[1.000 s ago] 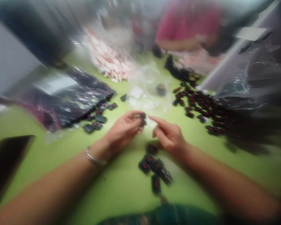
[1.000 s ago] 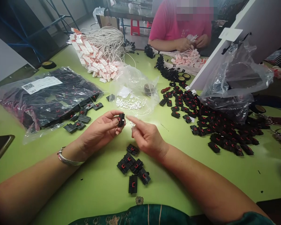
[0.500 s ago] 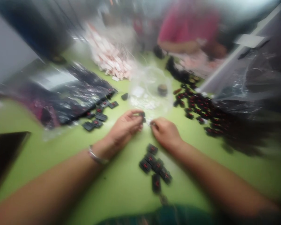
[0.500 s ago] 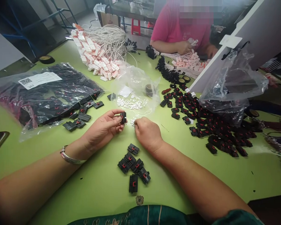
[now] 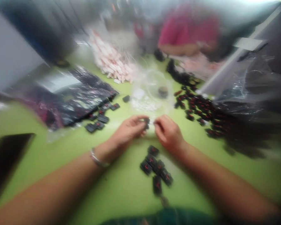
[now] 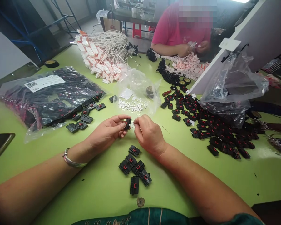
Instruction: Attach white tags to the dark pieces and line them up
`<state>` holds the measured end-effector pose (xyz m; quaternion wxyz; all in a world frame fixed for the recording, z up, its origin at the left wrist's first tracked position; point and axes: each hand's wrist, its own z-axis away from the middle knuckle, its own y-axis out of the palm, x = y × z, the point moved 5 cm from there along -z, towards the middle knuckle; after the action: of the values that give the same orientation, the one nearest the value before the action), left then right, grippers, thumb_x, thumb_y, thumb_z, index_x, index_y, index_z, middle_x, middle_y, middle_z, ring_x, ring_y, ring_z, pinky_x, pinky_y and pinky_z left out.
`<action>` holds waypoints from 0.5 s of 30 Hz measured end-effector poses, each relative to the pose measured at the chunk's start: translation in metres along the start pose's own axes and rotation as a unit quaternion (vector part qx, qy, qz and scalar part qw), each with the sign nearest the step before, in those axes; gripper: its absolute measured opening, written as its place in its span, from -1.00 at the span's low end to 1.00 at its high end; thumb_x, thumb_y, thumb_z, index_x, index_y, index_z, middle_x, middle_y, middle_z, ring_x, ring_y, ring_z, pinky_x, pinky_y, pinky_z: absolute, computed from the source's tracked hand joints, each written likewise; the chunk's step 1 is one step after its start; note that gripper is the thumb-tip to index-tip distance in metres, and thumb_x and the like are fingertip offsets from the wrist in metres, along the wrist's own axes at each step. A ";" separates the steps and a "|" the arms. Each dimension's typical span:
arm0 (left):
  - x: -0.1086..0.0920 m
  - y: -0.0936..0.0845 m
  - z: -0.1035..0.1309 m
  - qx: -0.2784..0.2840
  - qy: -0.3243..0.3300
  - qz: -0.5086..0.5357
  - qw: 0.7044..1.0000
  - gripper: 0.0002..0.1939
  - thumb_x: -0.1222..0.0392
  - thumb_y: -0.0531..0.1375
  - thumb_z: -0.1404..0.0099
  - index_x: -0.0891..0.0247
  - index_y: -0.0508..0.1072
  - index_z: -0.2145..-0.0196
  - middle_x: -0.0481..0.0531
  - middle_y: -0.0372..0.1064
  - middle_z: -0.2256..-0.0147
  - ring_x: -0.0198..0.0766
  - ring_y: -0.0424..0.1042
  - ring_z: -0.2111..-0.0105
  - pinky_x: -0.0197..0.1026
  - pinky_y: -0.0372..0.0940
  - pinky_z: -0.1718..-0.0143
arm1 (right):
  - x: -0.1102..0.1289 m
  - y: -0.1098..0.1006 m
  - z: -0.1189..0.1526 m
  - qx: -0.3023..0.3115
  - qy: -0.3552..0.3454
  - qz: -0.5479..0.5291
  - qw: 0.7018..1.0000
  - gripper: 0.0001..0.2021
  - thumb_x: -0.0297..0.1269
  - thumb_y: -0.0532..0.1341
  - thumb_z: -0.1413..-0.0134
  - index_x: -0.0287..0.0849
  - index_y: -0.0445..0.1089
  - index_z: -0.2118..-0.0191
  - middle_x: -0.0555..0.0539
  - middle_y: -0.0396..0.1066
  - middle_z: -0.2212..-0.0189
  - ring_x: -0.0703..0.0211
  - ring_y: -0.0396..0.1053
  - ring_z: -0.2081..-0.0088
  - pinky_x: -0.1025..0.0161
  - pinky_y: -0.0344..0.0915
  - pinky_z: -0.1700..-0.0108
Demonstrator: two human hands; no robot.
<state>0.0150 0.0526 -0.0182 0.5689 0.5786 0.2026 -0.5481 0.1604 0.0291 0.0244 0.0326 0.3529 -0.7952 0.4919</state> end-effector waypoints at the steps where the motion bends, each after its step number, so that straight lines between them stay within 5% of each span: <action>1: 0.001 0.000 0.000 0.005 -0.002 -0.007 1.000 -0.60 0.20 0.35 -0.09 0.31 0.45 0.10 0.00 0.40 0.37 -0.44 0.32 0.51 -0.35 0.22 0.46 | 0.003 -0.003 0.000 -0.005 -0.007 0.000 1.000 -0.87 -0.43 0.03 -0.19 -0.15 0.29 0.32 -0.06 0.32 0.44 0.21 0.25 0.41 0.28 0.19 0.35; 15: 0.002 0.001 0.001 0.032 0.040 -0.075 0.996 -0.66 0.17 0.34 -0.12 0.24 0.48 0.13 -0.02 0.42 0.38 -0.41 0.32 0.49 -0.31 0.25 0.43 | 0.014 -0.001 0.004 0.042 -0.048 0.103 0.993 -0.83 -0.43 0.01 -0.19 -0.20 0.33 0.34 -0.09 0.30 0.46 0.20 0.25 0.45 0.28 0.11 0.45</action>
<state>0.0160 0.0504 -0.0196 0.4986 0.6011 0.2510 -0.5719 0.1517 0.0186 0.0285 -0.0712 0.2936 -0.8068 0.5077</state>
